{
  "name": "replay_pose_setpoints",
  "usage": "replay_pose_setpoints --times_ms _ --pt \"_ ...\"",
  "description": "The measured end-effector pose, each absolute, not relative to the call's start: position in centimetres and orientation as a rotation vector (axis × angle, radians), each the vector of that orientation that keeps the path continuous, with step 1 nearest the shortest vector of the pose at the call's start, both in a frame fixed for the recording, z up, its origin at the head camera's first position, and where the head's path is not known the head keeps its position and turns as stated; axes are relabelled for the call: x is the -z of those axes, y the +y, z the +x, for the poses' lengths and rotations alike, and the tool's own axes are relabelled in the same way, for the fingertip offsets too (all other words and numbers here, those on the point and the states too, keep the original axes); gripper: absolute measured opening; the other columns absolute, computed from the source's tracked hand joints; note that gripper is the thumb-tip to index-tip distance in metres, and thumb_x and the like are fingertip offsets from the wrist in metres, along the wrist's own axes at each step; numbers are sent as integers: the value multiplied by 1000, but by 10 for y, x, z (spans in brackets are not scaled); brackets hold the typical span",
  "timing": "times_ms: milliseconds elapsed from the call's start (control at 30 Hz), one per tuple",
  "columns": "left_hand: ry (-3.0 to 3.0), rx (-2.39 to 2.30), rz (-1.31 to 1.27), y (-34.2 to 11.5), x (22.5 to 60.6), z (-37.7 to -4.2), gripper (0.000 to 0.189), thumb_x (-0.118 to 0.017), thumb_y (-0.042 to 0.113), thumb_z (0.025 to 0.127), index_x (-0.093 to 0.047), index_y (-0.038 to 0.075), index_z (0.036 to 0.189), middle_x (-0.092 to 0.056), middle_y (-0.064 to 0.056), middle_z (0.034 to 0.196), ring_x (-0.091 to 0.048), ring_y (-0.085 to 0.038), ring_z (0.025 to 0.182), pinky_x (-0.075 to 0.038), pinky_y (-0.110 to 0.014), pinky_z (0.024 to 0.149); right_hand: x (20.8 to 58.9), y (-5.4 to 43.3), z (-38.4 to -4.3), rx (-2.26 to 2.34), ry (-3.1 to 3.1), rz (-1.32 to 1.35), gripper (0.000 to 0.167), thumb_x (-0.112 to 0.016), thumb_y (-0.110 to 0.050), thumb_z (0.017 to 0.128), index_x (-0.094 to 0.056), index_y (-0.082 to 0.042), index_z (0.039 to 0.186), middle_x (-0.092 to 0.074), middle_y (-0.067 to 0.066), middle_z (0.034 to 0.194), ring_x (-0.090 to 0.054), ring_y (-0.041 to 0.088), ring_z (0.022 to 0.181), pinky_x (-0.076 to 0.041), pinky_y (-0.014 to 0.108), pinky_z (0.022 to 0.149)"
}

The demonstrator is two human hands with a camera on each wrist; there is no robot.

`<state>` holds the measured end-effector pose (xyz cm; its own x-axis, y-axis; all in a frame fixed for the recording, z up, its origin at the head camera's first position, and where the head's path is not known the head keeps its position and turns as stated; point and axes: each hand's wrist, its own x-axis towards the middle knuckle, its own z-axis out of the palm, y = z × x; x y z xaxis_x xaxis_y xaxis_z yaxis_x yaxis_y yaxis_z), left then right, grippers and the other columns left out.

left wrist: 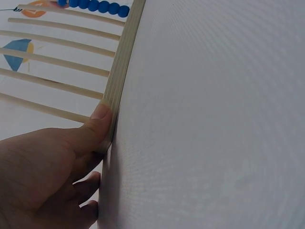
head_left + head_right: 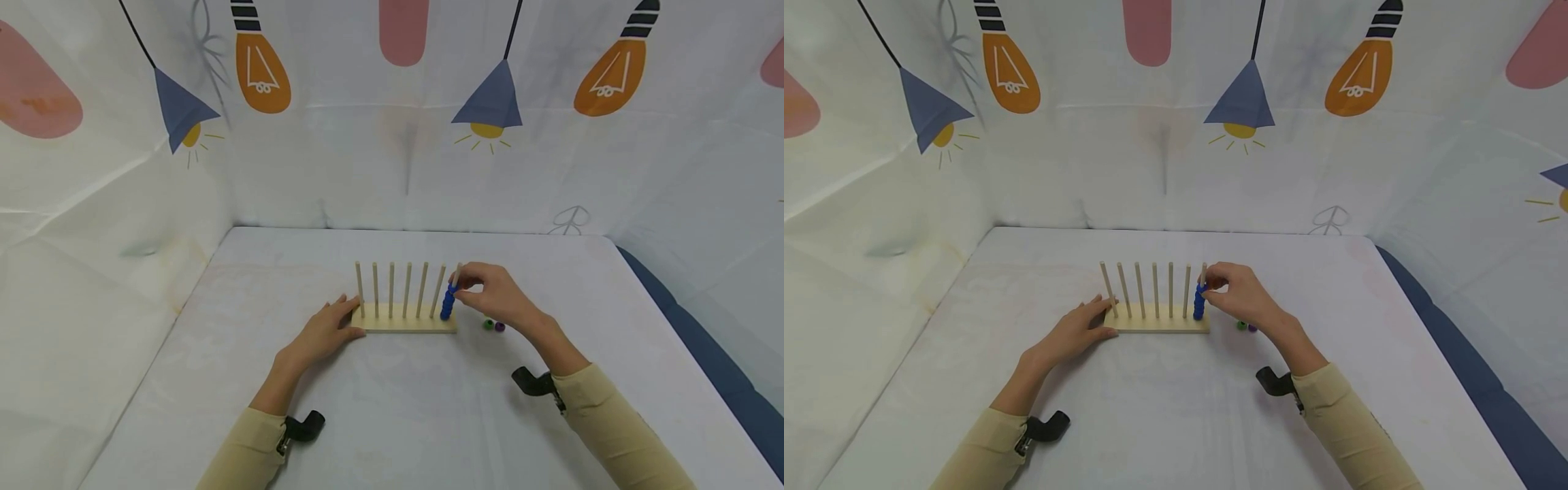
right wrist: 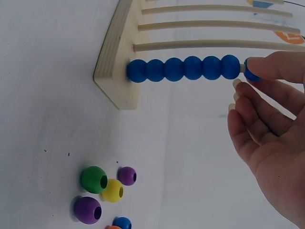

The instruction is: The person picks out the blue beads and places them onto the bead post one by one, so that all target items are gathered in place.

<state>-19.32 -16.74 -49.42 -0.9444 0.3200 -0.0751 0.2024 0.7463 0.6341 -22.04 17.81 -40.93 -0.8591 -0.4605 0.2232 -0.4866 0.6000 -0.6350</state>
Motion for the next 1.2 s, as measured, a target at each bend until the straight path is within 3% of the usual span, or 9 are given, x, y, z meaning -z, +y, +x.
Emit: replay_pose_setpoints --times_ms 367,667,1200 --pt "2770 -966 415 -168 495 -193 72 -70 38 92 -40 14 153 -34 -15 160 -25 -32 152 -18 -53 126 415 183 -223 -1092 -2814 789 16 -71 -9 89 -72 -10 105 -71 6 101 -67 23 97 -57 52 91" --pt "2767 -972 433 -168 495 -194 71 -70 38 92 -40 14 153 -35 -15 160 -26 -32 152 -18 -53 126 422 196 -228 -1040 -2850 742 25 -68 -6 90 -70 -7 115 -71 10 114 -65 28 106 -55 53 96" --pt "2765 -980 426 -166 493 -193 71 -70 37 92 -41 15 153 -37 -14 159 -26 -31 152 -17 -53 127 434 225 -243 -1011 -2874 631 24 -64 -1 91 -69 -4 114 -70 17 114 -63 34 107 -53 55 95"
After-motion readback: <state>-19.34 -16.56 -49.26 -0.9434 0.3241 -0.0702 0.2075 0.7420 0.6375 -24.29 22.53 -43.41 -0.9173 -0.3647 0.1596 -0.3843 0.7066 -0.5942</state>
